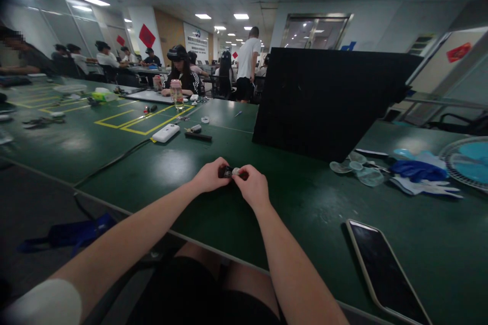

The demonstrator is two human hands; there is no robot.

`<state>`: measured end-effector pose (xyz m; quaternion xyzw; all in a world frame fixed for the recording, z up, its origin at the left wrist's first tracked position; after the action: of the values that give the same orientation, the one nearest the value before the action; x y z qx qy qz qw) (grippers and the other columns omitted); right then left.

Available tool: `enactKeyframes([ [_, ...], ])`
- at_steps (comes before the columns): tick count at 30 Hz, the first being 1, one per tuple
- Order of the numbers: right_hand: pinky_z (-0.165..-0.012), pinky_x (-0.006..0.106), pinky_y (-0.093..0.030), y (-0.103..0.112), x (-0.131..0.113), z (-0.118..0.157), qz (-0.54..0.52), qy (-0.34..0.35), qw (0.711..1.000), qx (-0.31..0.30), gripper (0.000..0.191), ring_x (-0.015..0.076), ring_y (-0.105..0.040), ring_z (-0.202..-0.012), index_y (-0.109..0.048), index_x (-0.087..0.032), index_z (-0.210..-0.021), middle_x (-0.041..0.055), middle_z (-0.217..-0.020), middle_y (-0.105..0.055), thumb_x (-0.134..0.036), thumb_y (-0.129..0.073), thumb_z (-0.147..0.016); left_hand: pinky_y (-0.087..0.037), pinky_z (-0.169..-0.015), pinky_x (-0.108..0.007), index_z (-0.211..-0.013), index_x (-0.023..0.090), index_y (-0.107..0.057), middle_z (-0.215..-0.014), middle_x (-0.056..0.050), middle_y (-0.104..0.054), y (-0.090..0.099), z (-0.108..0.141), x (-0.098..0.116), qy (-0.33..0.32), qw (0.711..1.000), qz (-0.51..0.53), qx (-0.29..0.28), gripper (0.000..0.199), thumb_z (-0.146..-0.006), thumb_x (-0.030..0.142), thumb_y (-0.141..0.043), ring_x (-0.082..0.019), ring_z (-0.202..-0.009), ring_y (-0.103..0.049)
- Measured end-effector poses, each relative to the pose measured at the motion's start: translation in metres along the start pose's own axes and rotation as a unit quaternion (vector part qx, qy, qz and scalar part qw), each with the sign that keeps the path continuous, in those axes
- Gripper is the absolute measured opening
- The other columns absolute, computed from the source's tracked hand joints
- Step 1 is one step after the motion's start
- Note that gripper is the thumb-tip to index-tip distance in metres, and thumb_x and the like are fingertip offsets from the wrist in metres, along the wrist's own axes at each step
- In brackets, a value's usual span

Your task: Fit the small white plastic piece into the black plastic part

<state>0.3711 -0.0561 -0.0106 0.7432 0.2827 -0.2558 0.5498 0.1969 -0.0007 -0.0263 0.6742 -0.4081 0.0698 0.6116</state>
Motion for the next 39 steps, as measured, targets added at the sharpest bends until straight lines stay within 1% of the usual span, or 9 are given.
enactKeyframes([
  [4,-0.076,0.033,-0.055,0.012,-0.003,0.001,-0.042,0.016,0.995,0.089,0.02,0.0209,-0.066,-0.093,-0.063,-0.021,-0.102,0.0058,-0.106,-0.069,-0.034,-0.065,-0.086,-0.048,-0.071,-0.03,-0.11,0.026,-0.055,-0.098,-0.001,-0.07,0.0,0.001,0.002,-0.008,1.0,-0.006,-0.002,0.041,-0.074,0.036,-0.073,-0.02,-0.084,-0.066],
  [6,-0.079,0.034,-0.056,0.018,-0.002,0.001,-0.06,0.014,0.992,0.113,0.024,0.0223,-0.066,-0.097,-0.062,-0.021,-0.109,0.0074,-0.111,-0.068,-0.033,-0.063,-0.087,-0.048,-0.07,-0.03,-0.111,0.027,-0.055,-0.1,-0.001,-0.07,0.001,0.001,0.003,-0.004,1.0,-0.011,-0.003,0.042,-0.074,0.035,-0.073,-0.02,-0.084,-0.066],
  [8,-0.08,0.035,-0.056,0.019,0.0,0.0,-0.054,0.011,0.994,0.094,0.029,0.0231,-0.066,-0.098,-0.064,-0.022,-0.115,0.0084,-0.117,-0.066,-0.03,-0.061,-0.087,-0.049,-0.071,-0.03,-0.112,0.027,-0.055,-0.101,-0.002,-0.07,0.001,0.002,0.004,-0.002,1.0,-0.016,-0.003,0.043,-0.074,0.034,-0.073,-0.02,-0.085,-0.066],
  [11,-0.083,0.036,-0.056,0.016,0.001,0.0,-0.007,0.024,0.999,0.024,0.036,0.0242,-0.065,-0.102,-0.067,-0.025,-0.121,0.0082,-0.125,-0.063,-0.024,-0.062,-0.085,-0.05,-0.075,-0.03,-0.112,0.026,-0.055,-0.103,-0.002,-0.07,0.0,0.001,0.004,-0.004,1.0,-0.02,0.004,0.043,-0.074,0.034,-0.073,-0.02,-0.089,-0.067],
  [15,-0.088,0.036,-0.054,0.01,0.0,-0.001,0.029,0.047,0.997,-0.046,0.041,0.0231,-0.064,-0.105,-0.068,-0.027,-0.124,0.0061,-0.124,-0.064,-0.02,-0.061,-0.084,-0.05,-0.081,-0.031,-0.112,0.026,-0.056,-0.103,-0.002,-0.069,-0.002,-0.001,0.002,-0.017,0.999,-0.019,0.023,0.042,-0.075,0.035,-0.072,-0.021,-0.092,-0.066],
  [19,-0.087,0.035,-0.053,0.009,-0.001,0.0,0.022,0.057,0.997,-0.039,0.039,0.0215,-0.065,-0.103,-0.067,-0.025,-0.125,0.0056,-0.121,-0.067,-0.023,-0.06,-0.086,-0.05,-0.081,-0.032,-0.112,0.026,-0.056,-0.105,-0.002,-0.069,-0.002,-0.001,0.002,-0.016,0.999,-0.018,0.025,0.042,-0.074,0.034,-0.072,-0.021,-0.093,-0.066],
  [24,-0.078,0.034,-0.055,0.007,0.0,0.002,0.028,0.056,0.997,-0.048,0.032,0.0212,-0.067,-0.094,-0.069,-0.026,-0.119,0.0041,-0.112,-0.071,-0.031,-0.06,-0.089,-0.05,-0.08,-0.032,-0.114,0.026,-0.055,-0.107,-0.003,-0.069,0.002,0.0,0.003,-0.002,1.0,-0.022,0.022,0.043,-0.075,0.031,-0.072,-0.021,-0.093,-0.067],
  [31,-0.079,0.036,-0.057,0.007,0.005,-0.002,0.048,0.048,0.998,-0.018,0.03,0.0228,-0.066,-0.098,-0.071,-0.026,-0.114,0.0054,-0.124,-0.066,-0.022,-0.058,-0.088,-0.051,-0.085,-0.033,-0.113,0.026,-0.056,-0.109,-0.003,-0.069,0.005,0.002,0.008,-0.019,0.999,-0.014,0.022,0.041,-0.075,0.031,-0.072,-0.021,-0.097,-0.066],
  [39,-0.078,0.035,-0.057,0.005,0.004,0.0,0.028,0.05,0.998,-0.028,0.031,0.0219,-0.066,-0.097,-0.069,-0.027,-0.117,0.0044,-0.121,-0.067,-0.023,-0.059,-0.088,-0.051,-0.085,-0.033,-0.113,0.026,-0.056,-0.11,-0.003,-0.068,0.006,0.003,0.011,-0.02,0.999,-0.018,0.02,0.042,-0.075,0.031,-0.073,-0.022,-0.098,-0.066],
])
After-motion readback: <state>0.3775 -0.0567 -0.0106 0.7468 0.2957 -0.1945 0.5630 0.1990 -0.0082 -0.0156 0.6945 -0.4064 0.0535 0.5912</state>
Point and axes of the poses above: each hand's wrist, its own z-axis away from the middle knuckle, its own y-axis out of the back of the hand, x = y × z, the point moved 3 cm from there along -z, towards the middle knuckle
